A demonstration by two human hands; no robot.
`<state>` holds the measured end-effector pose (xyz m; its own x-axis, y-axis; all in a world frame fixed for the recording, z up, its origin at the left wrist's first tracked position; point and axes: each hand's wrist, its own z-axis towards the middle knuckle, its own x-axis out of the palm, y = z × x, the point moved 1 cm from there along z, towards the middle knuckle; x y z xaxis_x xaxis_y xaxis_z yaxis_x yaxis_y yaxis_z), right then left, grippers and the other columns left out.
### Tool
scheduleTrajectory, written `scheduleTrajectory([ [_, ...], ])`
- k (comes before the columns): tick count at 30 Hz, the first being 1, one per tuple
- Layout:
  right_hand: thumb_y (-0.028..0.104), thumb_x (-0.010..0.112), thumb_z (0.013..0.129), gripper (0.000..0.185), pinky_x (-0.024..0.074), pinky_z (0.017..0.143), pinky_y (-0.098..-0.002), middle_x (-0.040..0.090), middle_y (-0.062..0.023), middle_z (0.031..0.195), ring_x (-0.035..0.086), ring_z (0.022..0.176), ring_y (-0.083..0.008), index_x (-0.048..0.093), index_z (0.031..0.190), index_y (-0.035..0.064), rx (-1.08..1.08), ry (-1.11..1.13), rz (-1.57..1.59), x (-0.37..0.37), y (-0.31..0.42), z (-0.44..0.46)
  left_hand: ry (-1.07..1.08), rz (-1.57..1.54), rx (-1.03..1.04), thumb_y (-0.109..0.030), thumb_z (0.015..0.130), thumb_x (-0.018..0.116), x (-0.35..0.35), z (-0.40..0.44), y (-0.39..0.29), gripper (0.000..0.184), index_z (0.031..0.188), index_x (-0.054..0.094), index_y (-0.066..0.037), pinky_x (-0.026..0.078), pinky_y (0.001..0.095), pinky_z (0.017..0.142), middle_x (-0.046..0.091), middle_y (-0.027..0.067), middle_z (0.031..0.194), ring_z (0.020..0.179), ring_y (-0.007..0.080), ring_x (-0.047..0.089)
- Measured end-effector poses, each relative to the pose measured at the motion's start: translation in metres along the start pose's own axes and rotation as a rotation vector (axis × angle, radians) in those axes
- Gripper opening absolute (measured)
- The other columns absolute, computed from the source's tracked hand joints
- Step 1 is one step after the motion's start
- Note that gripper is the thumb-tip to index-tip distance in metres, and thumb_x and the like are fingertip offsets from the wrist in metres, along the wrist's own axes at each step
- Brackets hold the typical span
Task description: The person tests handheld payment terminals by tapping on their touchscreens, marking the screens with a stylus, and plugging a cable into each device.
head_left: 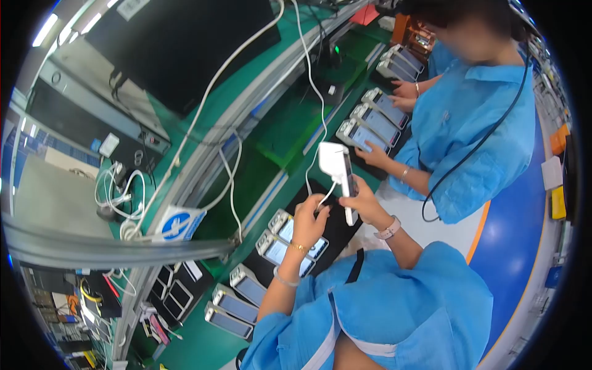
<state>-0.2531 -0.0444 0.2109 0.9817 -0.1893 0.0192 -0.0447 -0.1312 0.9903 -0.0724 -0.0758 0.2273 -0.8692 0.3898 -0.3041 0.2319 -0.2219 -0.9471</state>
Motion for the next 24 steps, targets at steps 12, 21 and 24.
scheduleTrajectory([
  [12,0.035,0.065,0.075,0.035,0.0468,0.076,-0.0478,0.06,-0.0121,0.087,0.055,0.075,-0.0299,0.061,0.1,0.0094,0.248,0.2,1.537,-0.092,0.017,0.227,-0.19,0.904,0.417,-0.002,0.076,0.061,-0.013,0.094,-0.031,0.03,0.105,0.06,-0.007,0.027,0.0512,0.097,0.06,0.0105,0.087,0.097,0.0241,0.057],
  [21,0.034,0.059,0.077,0.043,0.0448,0.078,-0.0468,0.05,-0.0137,0.101,0.047,0.087,-0.0284,0.05,0.11,0.0083,0.323,0.191,1.662,-0.095,0.025,0.291,-0.228,0.902,0.395,-0.004,0.077,0.062,0.002,0.119,-0.036,0.03,0.107,0.06,-0.008,0.024,0.0526,0.099,0.061,0.0073,0.086,0.1,0.0234,0.056],
  [24,0.035,0.059,0.078,0.042,0.0449,0.077,-0.0466,0.049,-0.0133,0.101,0.046,0.088,-0.0282,0.049,0.109,0.0082,0.328,0.193,1.674,-0.093,0.027,0.29,-0.225,0.916,0.403,-0.006,0.077,0.063,0.0,0.118,-0.035,0.029,0.106,0.061,-0.008,0.023,0.0544,0.098,0.061,0.0049,0.084,0.102,0.0227,0.055],
])
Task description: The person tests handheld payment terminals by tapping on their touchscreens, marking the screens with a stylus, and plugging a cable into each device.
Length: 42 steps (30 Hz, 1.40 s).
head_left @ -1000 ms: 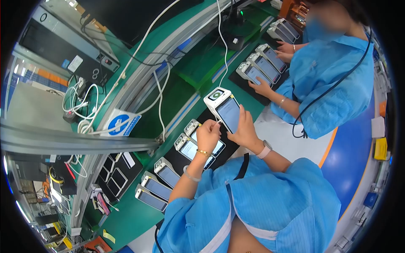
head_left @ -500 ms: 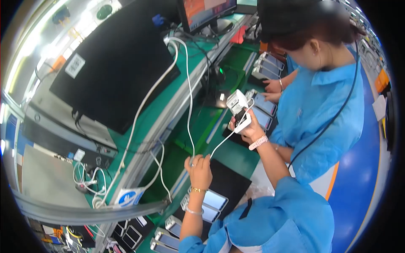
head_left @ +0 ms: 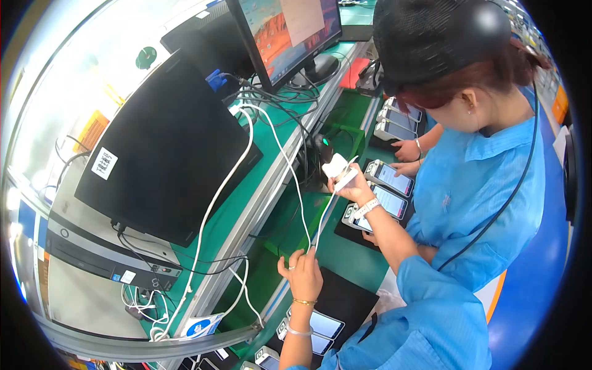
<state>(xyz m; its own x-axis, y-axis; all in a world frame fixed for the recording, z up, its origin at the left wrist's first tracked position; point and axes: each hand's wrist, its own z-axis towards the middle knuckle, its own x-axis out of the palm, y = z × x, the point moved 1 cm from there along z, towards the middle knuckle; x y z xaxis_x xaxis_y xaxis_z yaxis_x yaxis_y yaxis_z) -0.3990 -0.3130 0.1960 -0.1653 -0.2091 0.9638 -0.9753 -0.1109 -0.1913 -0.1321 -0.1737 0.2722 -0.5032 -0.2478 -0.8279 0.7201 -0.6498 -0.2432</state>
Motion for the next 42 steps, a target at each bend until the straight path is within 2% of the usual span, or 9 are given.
scheduleTrajectory([
  [10,0.033,0.062,0.079,0.04,0.045,0.08,-0.0498,0.049,-0.0105,0.101,0.047,0.087,-0.0297,0.049,0.11,0.0117,-0.078,-0.093,-0.093,-0.014,-0.013,-0.016,0.052,-0.05,-0.023,-0.009,0.08,0.061,-0.018,-0.015,-0.004,0.028,0.108,0.061,-0.007,0.022,0.0552,0.1,0.064,0.0049,0.089,0.103,0.0223,0.056],
  [13,0.03,0.061,0.084,0.023,0.0504,0.075,-0.052,0.051,-0.0053,0.087,0.053,0.074,-0.0215,0.052,0.094,0.0103,-0.207,-0.16,-0.742,-0.032,-0.052,-0.073,0.191,-0.224,-0.232,-0.013,0.084,0.06,-0.017,-0.037,0.014,0.029,0.111,0.059,-0.005,0.02,0.0553,0.101,0.064,0.0081,0.098,0.103,0.0236,0.056],
  [15,0.014,0.07,0.075,0.05,0.0509,0.073,-0.0295,0.058,-0.01,0.1,0.06,0.087,-0.0208,0.045,0.116,-0.0019,-0.463,-0.257,-1.199,-0.045,-0.094,-0.118,0.125,-0.215,-0.208,-0.016,0.087,0.058,-0.012,-0.054,0.024,0.03,0.114,0.057,-0.003,0.026,0.0513,0.101,0.062,0.0119,0.106,0.103,0.0281,0.057],
  [19,0.023,0.077,0.057,0.094,0.0444,0.087,-0.0433,0.049,-0.0289,0.106,0.052,0.097,-0.0425,0.028,0.131,-0.0092,-0.868,-0.175,-2.173,-0.07,-0.16,-0.199,0.166,-0.505,-0.206,-0.009,0.087,0.053,-0.02,-0.076,0.014,0.035,0.121,0.054,-0.002,0.045,0.0345,0.087,0.061,0.016,0.114,0.104,0.0282,0.059],
  [21,0.027,0.078,0.057,0.1,0.0422,0.087,-0.0447,0.046,-0.0276,0.107,0.049,0.099,-0.0432,0.024,0.133,-0.011,-0.64,-0.217,-2.345,-0.07,-0.183,-0.226,0.652,-0.621,-0.401,-0.002,0.083,0.051,-0.023,-0.087,0.007,0.035,0.118,0.053,0.003,0.049,0.0365,0.08,0.06,0.0206,0.114,0.093,0.0324,0.063],
  [26,0.028,0.077,0.058,0.101,0.0422,0.081,-0.0464,0.045,-0.0236,0.104,0.048,0.097,-0.0394,0.024,0.136,-0.0085,-0.603,-0.25,-2.533,-0.076,-0.205,-0.261,0.357,-1.148,-0.79,-0.002,0.083,0.052,-0.02,-0.134,-0.006,0.018,0.097,0.062,0.005,0.052,0.0253,0.066,0.065,0.0089,0.068,0.07,0.0145,0.066],
  [33,0.029,0.078,0.055,0.105,0.0422,0.081,-0.0468,0.045,-0.0222,0.106,0.047,0.097,-0.0383,0.023,0.138,-0.0062,-0.62,-0.145,-2.643,-0.086,-0.217,-0.286,0.537,-0.871,-0.555,-0.008,0.089,0.054,-0.023,-0.15,0.004,0.013,0.079,0.058,0.0,0.042,0.0238,0.042,0.061,0.0052,0.062,0.047,0.0092,0.055],
  [36,0.026,0.076,0.056,0.104,0.0421,0.083,-0.0482,0.044,-0.0231,0.107,0.047,0.098,-0.0405,0.021,0.139,-0.0043,-0.631,-0.299,-2.58,-0.101,-0.225,-0.285,0.432,-0.638,-0.357,-0.012,0.085,0.055,-0.027,-0.16,0.008,0.013,0.089,0.062,-0.002,0.047,0.0342,0.057,0.061,0.0099,0.066,0.06,0.0213,0.061],
  [42,0.021,0.076,0.058,0.099,0.0419,0.085,-0.0484,0.045,-0.0235,0.109,0.046,0.101,-0.0402,0.022,0.137,-0.0064,-0.555,-0.584,-2.565,-0.155,-0.209,-0.26,0.063,-0.847,-0.754,-0.006,0.09,0.052,-0.074,-0.187,0.058,0.021,0.105,0.063,0.003,0.05,0.0255,0.058,0.065,0.0094,0.076,0.061,0.0124,0.062],
])
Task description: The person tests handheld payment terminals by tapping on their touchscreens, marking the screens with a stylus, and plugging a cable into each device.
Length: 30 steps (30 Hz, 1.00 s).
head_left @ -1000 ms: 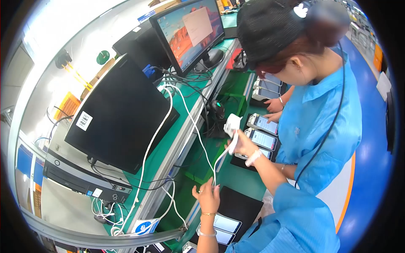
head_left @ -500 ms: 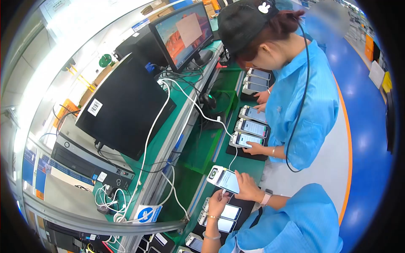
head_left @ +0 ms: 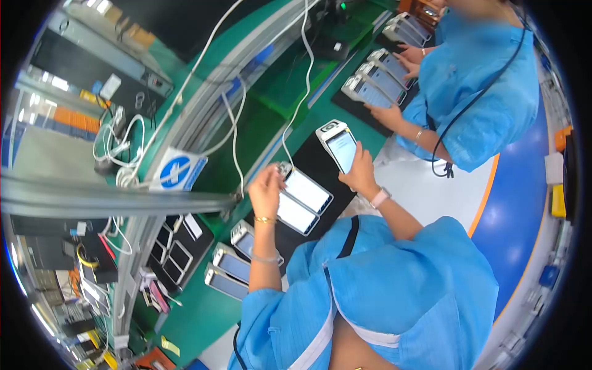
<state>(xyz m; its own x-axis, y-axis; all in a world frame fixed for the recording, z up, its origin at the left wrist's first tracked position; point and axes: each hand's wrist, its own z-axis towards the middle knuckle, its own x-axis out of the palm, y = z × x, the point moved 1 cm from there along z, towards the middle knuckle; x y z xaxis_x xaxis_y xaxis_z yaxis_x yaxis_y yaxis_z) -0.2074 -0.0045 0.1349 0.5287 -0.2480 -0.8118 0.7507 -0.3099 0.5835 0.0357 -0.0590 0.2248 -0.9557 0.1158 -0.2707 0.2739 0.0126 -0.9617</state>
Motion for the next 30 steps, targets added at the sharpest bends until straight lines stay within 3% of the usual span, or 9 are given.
scheduleTrajectory([
  [7,0.028,0.078,0.06,0.102,0.0371,0.088,-0.0528,0.045,-0.0195,0.115,0.045,0.106,-0.0349,0.022,0.139,-0.0045,-0.147,0.136,-0.176,0.058,-0.025,0.016,-0.244,0.02,0.092,0.002,0.089,0.048,-0.052,-0.021,-0.006,0.026,0.112,0.061,0.003,0.051,0.0258,0.069,0.067,0.0127,0.088,0.073,0.0131,0.064],
  [9,0.028,0.076,0.066,0.09,0.0371,0.088,-0.0503,0.046,-0.0196,0.116,0.045,0.108,-0.0351,0.03,0.135,-0.0049,-0.169,0.106,-0.286,0.042,-0.004,0.004,-0.248,0.02,0.096,0.002,0.089,0.047,-0.061,-0.027,-0.002,0.027,0.112,0.061,0.002,0.052,0.026,0.071,0.066,0.0125,0.09,0.075,0.0135,0.064],
  [12,0.026,0.07,0.076,0.063,0.0398,0.088,-0.0437,0.053,-0.0209,0.107,0.049,0.101,-0.0359,0.044,0.124,-0.0048,-0.558,0.04,-0.046,0.045,0.029,-0.018,-0.281,-0.011,0.076,0.001,0.089,0.048,-0.066,-0.032,0.006,0.027,0.112,0.061,0.002,0.051,0.0258,0.072,0.066,0.012,0.089,0.075,0.0132,0.063],
  [16,0.036,0.061,0.085,0.06,0.0456,0.085,-0.0394,0.055,-0.0275,0.106,0.057,0.097,-0.0369,0.043,0.121,-0.008,-0.243,0.363,0.259,0.101,0.034,-0.022,-0.241,-0.066,0.086,0.001,0.089,0.049,-0.059,-0.032,0.011,0.025,0.111,0.062,0.003,0.051,0.0255,0.073,0.067,0.0114,0.089,0.076,0.0126,0.063],
  [19,0.046,0.054,0.089,0.069,0.0449,0.087,-0.0333,0.053,-0.0257,0.117,0.057,0.103,-0.0271,0.037,0.127,-0.0083,0.228,0.688,0.653,0.108,0.039,-0.005,-0.202,-0.077,0.112,0.0,0.088,0.051,-0.059,-0.032,0.016,0.025,0.11,0.062,0.002,0.05,0.0251,0.073,0.067,0.0107,0.088,0.076,0.0122,0.063],
  [23,0.048,0.068,0.077,0.091,0.0454,0.088,-0.0336,0.054,-0.031,0.114,0.058,0.104,-0.0331,0.027,0.132,-0.0123,0.141,0.604,0.52,0.084,0.031,-0.009,-0.201,-0.106,0.121,-0.001,0.088,0.052,-0.059,-0.033,0.021,0.025,0.11,0.062,0.002,0.051,0.025,0.071,0.067,0.0103,0.087,0.076,0.0124,0.064],
  [25,0.042,0.08,0.06,0.111,0.0424,0.093,-0.0382,0.051,-0.0323,0.117,0.054,0.108,-0.0413,0.019,0.138,-0.0085,-0.109,0.498,0.248,0.086,0.018,-0.019,-0.22,-0.068,0.129,-0.001,0.088,0.053,-0.059,-0.035,0.022,0.025,0.111,0.062,0.001,0.051,0.0244,0.07,0.067,0.0092,0.085,0.075,0.0111,0.064],
  [27,0.035,0.081,0.057,0.115,0.0415,0.095,-0.0385,0.047,-0.0324,0.121,0.049,0.112,-0.0429,0.013,0.141,-0.0067,-0.128,0.602,-0.154,0.059,0.045,-0.031,-0.257,-0.035,0.118,-0.002,0.087,0.054,-0.056,-0.033,0.023,0.022,0.107,0.063,0.001,0.051,0.0259,0.068,0.068,0.0101,0.083,0.073,0.0135,0.065],
  [30,0.029,0.078,0.058,0.113,0.0406,0.096,-0.0388,0.044,-0.0313,0.124,0.046,0.115,-0.0413,0.01,0.141,-0.0071,-0.065,0.594,-0.189,0.063,0.05,-0.034,-0.298,0.189,0.121,-0.004,0.084,0.058,-0.05,-0.03,0.017,0.015,0.098,0.063,0.0,0.05,0.0298,0.065,0.067,0.013,0.08,0.07,0.0199,0.066],
])
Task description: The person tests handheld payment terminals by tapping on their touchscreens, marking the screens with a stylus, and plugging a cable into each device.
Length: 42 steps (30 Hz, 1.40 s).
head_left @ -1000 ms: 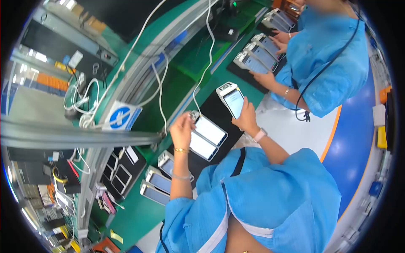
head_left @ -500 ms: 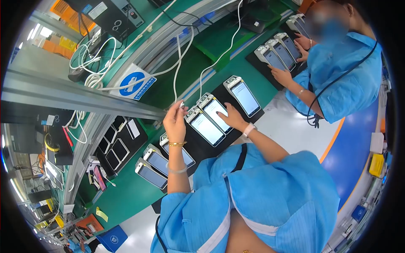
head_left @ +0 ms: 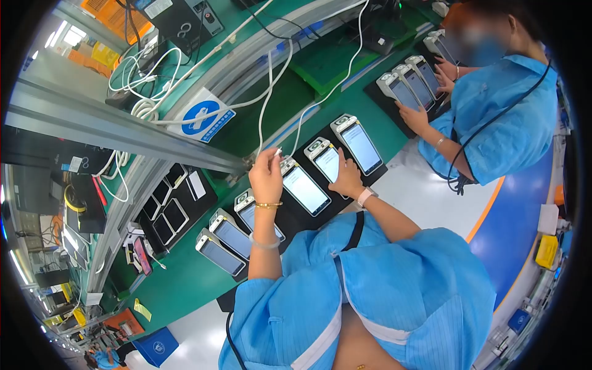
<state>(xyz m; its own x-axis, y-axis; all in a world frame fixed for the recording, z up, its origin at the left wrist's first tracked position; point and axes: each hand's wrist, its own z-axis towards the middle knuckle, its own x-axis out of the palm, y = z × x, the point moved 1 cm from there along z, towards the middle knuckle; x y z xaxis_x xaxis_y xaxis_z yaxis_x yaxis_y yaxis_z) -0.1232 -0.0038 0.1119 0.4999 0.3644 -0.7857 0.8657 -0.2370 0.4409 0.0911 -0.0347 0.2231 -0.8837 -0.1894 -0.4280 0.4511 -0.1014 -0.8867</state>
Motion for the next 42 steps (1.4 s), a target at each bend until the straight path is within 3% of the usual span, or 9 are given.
scheduleTrajectory([
  [2,0.025,0.077,0.059,0.111,0.0399,0.097,-0.0389,0.043,-0.03,0.125,0.046,0.116,-0.0391,0.01,0.141,-0.0072,-0.024,0.011,0.297,0.002,-0.014,0.003,-0.007,0.262,0.078,-0.008,0.08,0.063,0.004,0.004,-0.005,0.007,0.082,0.06,-0.002,0.049,0.0366,0.06,0.065,0.0166,0.075,0.065,0.0303,0.064],
  [4,0.015,0.073,0.062,0.104,0.0381,0.099,-0.0373,0.043,-0.0248,0.127,0.045,0.118,-0.0314,0.01,0.141,-0.008,-0.052,0.111,0.913,-0.007,-0.017,-0.005,0.066,0.259,0.035,-0.008,0.079,0.063,0.008,0.004,-0.011,0.008,0.081,0.06,-0.002,0.049,0.0367,0.059,0.065,0.0157,0.071,0.063,0.0301,0.063],
  [7,0.006,0.071,0.067,0.097,0.0387,0.098,-0.0332,0.042,-0.0191,0.126,0.044,0.117,-0.0251,0.01,0.141,-0.0076,0.024,0.283,1.353,-0.041,-0.011,-0.029,0.304,-0.011,-0.081,-0.008,0.08,0.061,0.031,0.003,-0.011,0.009,0.081,0.06,0.0,0.048,0.0335,0.055,0.063,0.0127,0.062,0.056,0.0239,0.063],
  [10,0.003,0.071,0.067,0.096,0.0404,0.096,-0.0319,0.042,-0.0181,0.125,0.045,0.116,-0.0244,0.011,0.141,-0.0076,-0.097,0.207,1.274,-0.064,-0.004,-0.036,0.406,-0.13,-0.139,-0.005,0.081,0.057,0.052,0.001,-0.034,0.008,0.08,0.059,0.003,0.047,0.0289,0.053,0.063,0.0108,0.06,0.055,0.0163,0.062],
  [19,0.007,0.073,0.063,0.098,0.0423,0.093,-0.0299,0.047,-0.0183,0.12,0.05,0.111,-0.024,0.013,0.14,-0.0063,-0.196,0.09,1.079,-0.105,0.022,-0.044,0.488,-0.184,-0.154,-0.003,0.081,0.057,0.068,0.009,-0.057,0.007,0.081,0.059,0.003,0.044,0.0256,0.052,0.062,0.0085,0.061,0.054,0.0126,0.058],
  [28,0.017,0.078,0.057,0.11,0.0349,0.1,-0.0439,0.04,-0.035,0.119,0.043,0.113,-0.0455,0.008,0.137,-0.0123,-0.36,-0.409,0.469,-0.11,0.027,-0.042,0.401,-0.044,-0.123,-0.003,0.082,0.057,0.064,0.008,-0.066,0.006,0.081,0.06,0.002,0.046,0.0264,0.052,0.064,0.0095,0.062,0.053,0.0137,0.06],
  [32,0.015,0.078,0.057,0.111,0.0311,0.104,-0.0416,0.037,-0.0306,0.128,0.038,0.122,-0.0419,0.008,0.14,-0.0092,-0.338,-0.382,0.491,-0.125,0.032,-0.048,0.364,-0.114,-0.163,-0.004,0.081,0.057,0.063,0.009,-0.072,0.006,0.079,0.06,0.001,0.048,0.0294,0.055,0.065,0.0112,0.063,0.055,0.0175,0.063],
  [37,0.015,0.077,0.058,0.11,0.0398,0.09,-0.0421,0.044,-0.0249,0.108,0.047,0.101,-0.0395,0.009,0.142,-0.0038,-0.344,-0.485,0.358,-0.132,0.039,-0.054,0.368,-0.157,-0.212,-0.003,0.083,0.056,0.062,0.009,-0.076,0.007,0.08,0.06,0.002,0.046,0.0269,0.05,0.065,0.0102,0.062,0.052,0.0139,0.061],
  [42,0.015,0.077,0.058,0.11,0.04,0.088,-0.043,0.044,-0.0249,0.107,0.047,0.099,-0.0403,0.009,0.142,-0.0045,-0.394,-0.517,0.335,-0.136,0.041,-0.058,0.429,-0.221,-0.213,-0.001,0.087,0.053,0.053,0.01,-0.086,0.006,0.088,0.057,0.004,0.042,0.0202,0.048,0.062,0.0086,0.067,0.054,0.0086,0.054],
])
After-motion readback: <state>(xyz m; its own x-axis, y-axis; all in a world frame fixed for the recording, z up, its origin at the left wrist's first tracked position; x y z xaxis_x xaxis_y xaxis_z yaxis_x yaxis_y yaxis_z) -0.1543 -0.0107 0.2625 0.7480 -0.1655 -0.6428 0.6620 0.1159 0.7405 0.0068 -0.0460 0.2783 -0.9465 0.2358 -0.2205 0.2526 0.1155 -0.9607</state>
